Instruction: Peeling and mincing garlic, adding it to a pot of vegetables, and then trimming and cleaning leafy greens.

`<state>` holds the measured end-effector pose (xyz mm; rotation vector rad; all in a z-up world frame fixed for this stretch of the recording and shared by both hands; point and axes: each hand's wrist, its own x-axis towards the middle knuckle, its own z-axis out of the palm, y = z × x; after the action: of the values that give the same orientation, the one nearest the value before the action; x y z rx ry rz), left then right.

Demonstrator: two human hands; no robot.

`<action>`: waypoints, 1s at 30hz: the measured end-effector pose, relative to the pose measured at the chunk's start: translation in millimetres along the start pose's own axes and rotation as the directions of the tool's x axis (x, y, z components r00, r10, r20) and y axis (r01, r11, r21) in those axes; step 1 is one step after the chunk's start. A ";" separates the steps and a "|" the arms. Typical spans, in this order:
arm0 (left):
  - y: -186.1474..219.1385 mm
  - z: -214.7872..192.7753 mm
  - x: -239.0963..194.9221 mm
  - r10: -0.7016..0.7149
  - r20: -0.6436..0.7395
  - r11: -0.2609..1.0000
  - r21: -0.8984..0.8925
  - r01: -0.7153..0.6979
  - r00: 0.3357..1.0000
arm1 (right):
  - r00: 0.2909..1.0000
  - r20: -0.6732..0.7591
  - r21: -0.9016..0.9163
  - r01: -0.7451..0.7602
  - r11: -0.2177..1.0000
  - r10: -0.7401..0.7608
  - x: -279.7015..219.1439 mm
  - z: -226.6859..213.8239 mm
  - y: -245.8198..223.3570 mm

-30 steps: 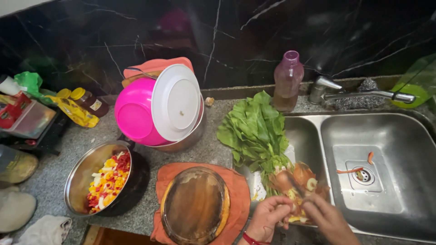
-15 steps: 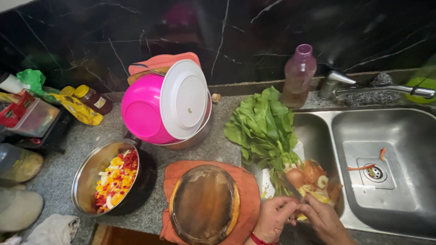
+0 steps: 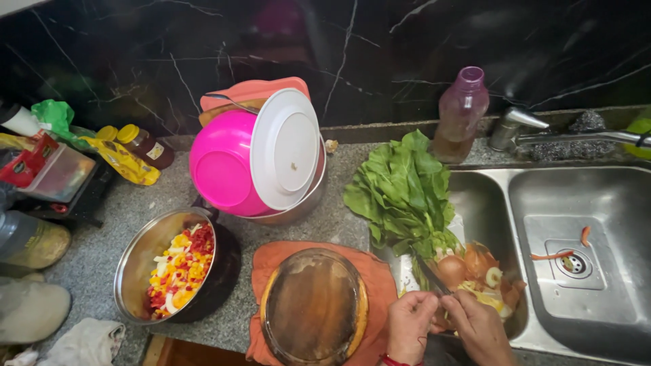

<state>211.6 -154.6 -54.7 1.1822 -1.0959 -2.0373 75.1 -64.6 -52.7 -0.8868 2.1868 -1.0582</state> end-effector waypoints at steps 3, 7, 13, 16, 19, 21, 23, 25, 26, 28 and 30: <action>-1.1 -2.7 3.5 -0.079 0.001 0.993 -0.083 0.079 0.997 | 0.999 0.033 -0.025 -0.009 1.000 0.010 5.9 0.4 6.8; 18.0 -28.0 16.6 -0.251 0.249 0.921 -0.235 0.309 0.936 | 0.915 0.403 0.522 -0.249 0.816 0.022 25.3 1.0 36.1; 28.8 -25.8 20.3 -0.200 0.627 0.794 -0.347 0.499 0.753 | 0.914 0.389 0.578 -0.337 0.743 0.111 28.5 -0.3 32.7; 25.0 -25.3 21.6 -0.231 0.560 0.751 -0.418 0.511 0.796 | 0.946 0.282 0.498 -0.288 0.818 0.161 22.6 -7.6 1.1; 45.7 -21.7 9.6 -0.181 0.587 0.807 -0.369 0.461 0.789 | 0.975 0.173 0.266 -0.182 0.946 0.139 18.5 -12.9 -14.5; 46.1 -21.6 10.1 -0.162 0.581 0.806 -0.389 0.447 0.798 | 0.981 0.115 0.213 -0.177 0.961 0.155 15.4 -15.4 -26.9; 64.1 -23.1 1.6 -0.185 0.555 0.836 -0.345 0.427 0.811 | 0.988 0.087 0.126 -0.135 0.983 0.125 13.0 -14.8 -27.8; 77.4 -23.1 -5.8 -0.209 0.529 0.863 -0.296 0.410 0.822 | 0.994 0.060 0.037 -0.096 0.995 0.093 9.8 -15.1 -30.0; 81.4 -22.5 -8.7 -0.207 0.498 0.873 -0.295 0.389 0.842 | 0.997 0.065 0.015 -0.053 0.998 0.052 7.9 -15.3 -31.7; 71.9 -26.8 -3.1 -0.208 0.467 0.880 -0.294 0.373 0.859 | 0.997 0.071 -0.009 -0.016 1.000 0.016 0.2 -18.7 -27.7; 49.0 -35.8 17.8 -0.098 0.380 0.925 -0.307 0.226 0.920 | 0.999 0.024 0.088 0.024 0.996 -0.027 -4.2 -25.0 -20.2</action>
<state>237.2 -207.5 -31.3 0.7620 -0.7594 -2.5226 66.6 -59.6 -21.8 -0.8859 2.0969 -1.1403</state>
